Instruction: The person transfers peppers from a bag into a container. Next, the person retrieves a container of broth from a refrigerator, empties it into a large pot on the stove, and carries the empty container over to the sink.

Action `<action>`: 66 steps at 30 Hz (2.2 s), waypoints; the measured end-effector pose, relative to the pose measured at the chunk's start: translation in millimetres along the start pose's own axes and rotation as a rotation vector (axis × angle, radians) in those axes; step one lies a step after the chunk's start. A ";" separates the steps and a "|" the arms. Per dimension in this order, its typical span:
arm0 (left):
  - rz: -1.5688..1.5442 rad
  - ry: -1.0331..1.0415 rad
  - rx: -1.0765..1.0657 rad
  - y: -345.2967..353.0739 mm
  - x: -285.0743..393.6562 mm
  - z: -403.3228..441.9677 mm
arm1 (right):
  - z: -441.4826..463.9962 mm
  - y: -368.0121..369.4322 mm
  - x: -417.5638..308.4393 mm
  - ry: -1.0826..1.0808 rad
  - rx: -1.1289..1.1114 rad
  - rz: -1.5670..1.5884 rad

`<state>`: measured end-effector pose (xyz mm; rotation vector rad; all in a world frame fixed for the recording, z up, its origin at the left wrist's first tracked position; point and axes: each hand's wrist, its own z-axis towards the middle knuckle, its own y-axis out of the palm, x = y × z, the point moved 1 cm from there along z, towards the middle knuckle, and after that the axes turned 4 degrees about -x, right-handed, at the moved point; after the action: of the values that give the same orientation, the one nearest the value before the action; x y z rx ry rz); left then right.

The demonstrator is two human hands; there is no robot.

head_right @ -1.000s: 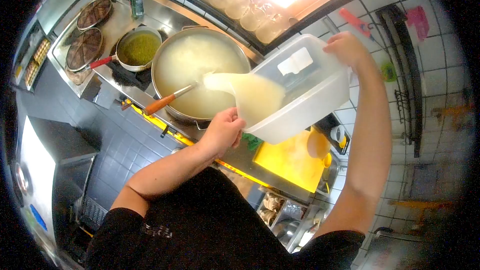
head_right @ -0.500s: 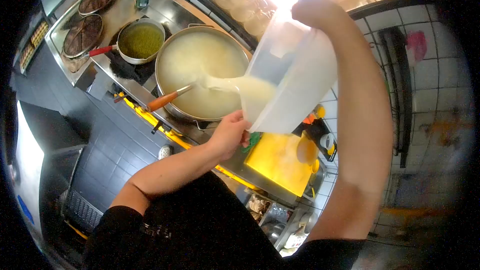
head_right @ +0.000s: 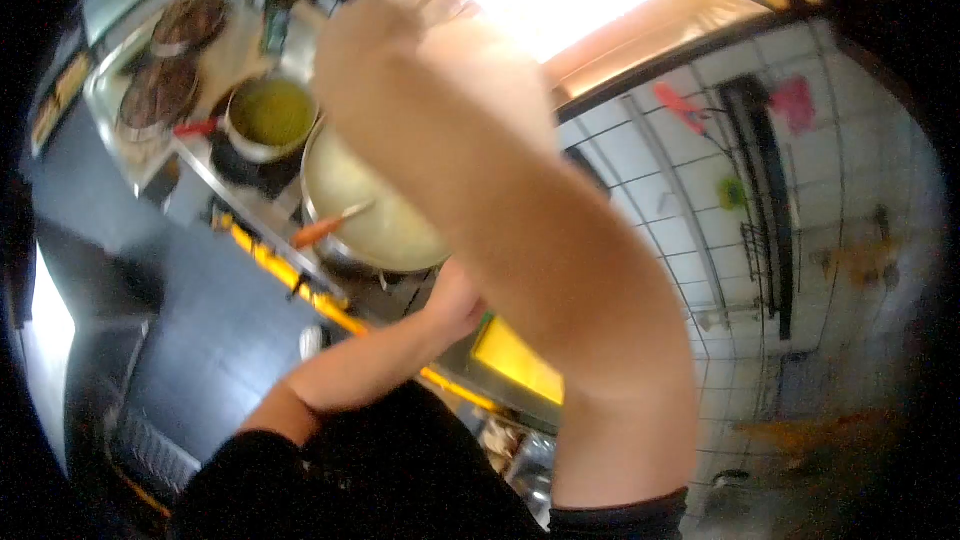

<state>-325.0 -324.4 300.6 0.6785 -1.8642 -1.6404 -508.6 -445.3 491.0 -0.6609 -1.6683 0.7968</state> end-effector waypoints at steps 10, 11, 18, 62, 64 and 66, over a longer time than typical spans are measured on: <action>0.187 0.143 0.042 -28.3 -48.5 15.2 | -80.4 3.9 51.8 0.121 0.123 0.309; 0.216 0.163 0.050 -30.3 -53.1 13.4 | -98.3 8.1 71.6 0.178 0.173 0.341; 0.674 0.182 0.165 -41.2 -120.4 -13.6 | -298.6 119.8 229.8 0.570 0.308 0.545; 1.288 -0.368 0.676 -131.0 -202.4 -90.5 | -706.8 858.9 193.1 2.126 0.874 2.265; 1.288 -0.370 0.675 -127.5 -197.7 -97.7 | -702.5 865.7 191.6 2.124 0.905 2.232; 1.283 -0.375 0.728 -117.4 -198.1 -96.8 | -732.2 911.8 172.5 1.889 0.644 1.870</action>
<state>-114.6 -270.0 177.5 -0.6005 -2.3239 -0.2429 184.2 370.3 -11.1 -1.5724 1.2444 1.0327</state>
